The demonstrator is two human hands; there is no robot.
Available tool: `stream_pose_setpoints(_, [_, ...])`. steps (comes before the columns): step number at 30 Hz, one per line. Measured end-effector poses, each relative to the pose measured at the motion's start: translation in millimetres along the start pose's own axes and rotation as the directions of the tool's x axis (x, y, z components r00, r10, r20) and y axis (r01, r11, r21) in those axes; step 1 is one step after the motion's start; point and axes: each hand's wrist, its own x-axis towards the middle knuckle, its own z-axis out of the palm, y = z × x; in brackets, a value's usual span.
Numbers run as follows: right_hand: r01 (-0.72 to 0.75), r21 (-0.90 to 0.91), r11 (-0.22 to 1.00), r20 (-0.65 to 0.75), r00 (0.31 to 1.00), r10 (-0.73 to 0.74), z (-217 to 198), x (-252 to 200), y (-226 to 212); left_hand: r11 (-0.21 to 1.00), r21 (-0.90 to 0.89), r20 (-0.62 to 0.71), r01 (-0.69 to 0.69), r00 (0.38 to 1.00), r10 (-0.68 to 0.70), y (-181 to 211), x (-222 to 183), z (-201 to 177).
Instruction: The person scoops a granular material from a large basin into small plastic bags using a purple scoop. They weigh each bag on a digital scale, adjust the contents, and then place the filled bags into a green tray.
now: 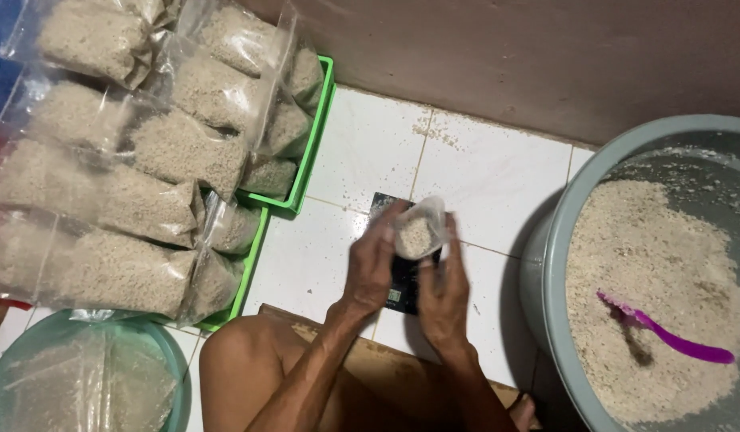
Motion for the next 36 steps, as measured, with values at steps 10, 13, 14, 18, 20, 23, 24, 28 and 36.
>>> stream_pose_setpoints(10, [0.058, 0.215, 0.975, -0.278, 0.961, 0.004, -7.5, 5.5, 45.5, 0.979, -0.167, -0.208, -0.114, 0.975, 0.078, -24.7, 14.2, 1.8])
stream_pose_setpoints(13, [0.064, 0.237, 0.969, -0.324, 0.946, 0.016, -10.7, 9.8, 46.1, 0.974, -0.174, -0.216, -0.145, 0.971, 0.106, -27.3, 15.5, 2.3])
stream_pose_setpoints(14, [0.065, 0.256, 0.964, -0.325, 0.946, 0.023, -13.5, 12.3, 43.1, 0.974, -0.18, -0.215, -0.139, 0.972, 0.099, -27.4, 16.0, 2.9])
stream_pose_setpoints(18, [0.125, 0.231, 0.965, -0.363, 0.931, -0.033, -32.6, 7.0, 18.8, 0.975, -0.172, -0.261, -0.142, 0.961, 0.094, 9.8, 2.5, 0.6])
stream_pose_setpoints(20, [0.182, 0.176, 0.967, -0.385, 0.917, -0.102, -45.0, 2.9, 3.8, 0.972, -0.151, -0.291, -0.181, 0.947, 0.131, 29.9, -6.0, -3.7])
stream_pose_setpoints(23, [0.17, 0.115, 0.979, -0.379, 0.918, -0.115, -61.0, -9.6, -32.6, 0.963, -0.219, -0.217, -0.155, 0.97, 0.107, 48.3, -24.4, -9.1])
stream_pose_setpoints(24, [0.187, 0.114, 0.976, -0.384, 0.914, -0.131, -64.5, -11.8, -43.0, 0.961, -0.218, -0.218, -0.173, 0.968, 0.124, 57.5, -28.0, -11.2])
stream_pose_setpoints(28, [0.327, 0.11, 0.939, -0.357, 0.895, -0.27, -79.8, -26.7, -82.7, 0.907, -0.319, -0.065, -0.276, 0.961, 0.27, 85.5, -46.6, -24.8])
stream_pose_setpoints(36, [0.394, -0.069, 0.917, -0.279, 0.874, -0.397, -104.2, -68.5, -107.0, 0.871, 0.135, 0.317, -0.473, 0.853, 0.414, 142.7, -73.2, -35.9])
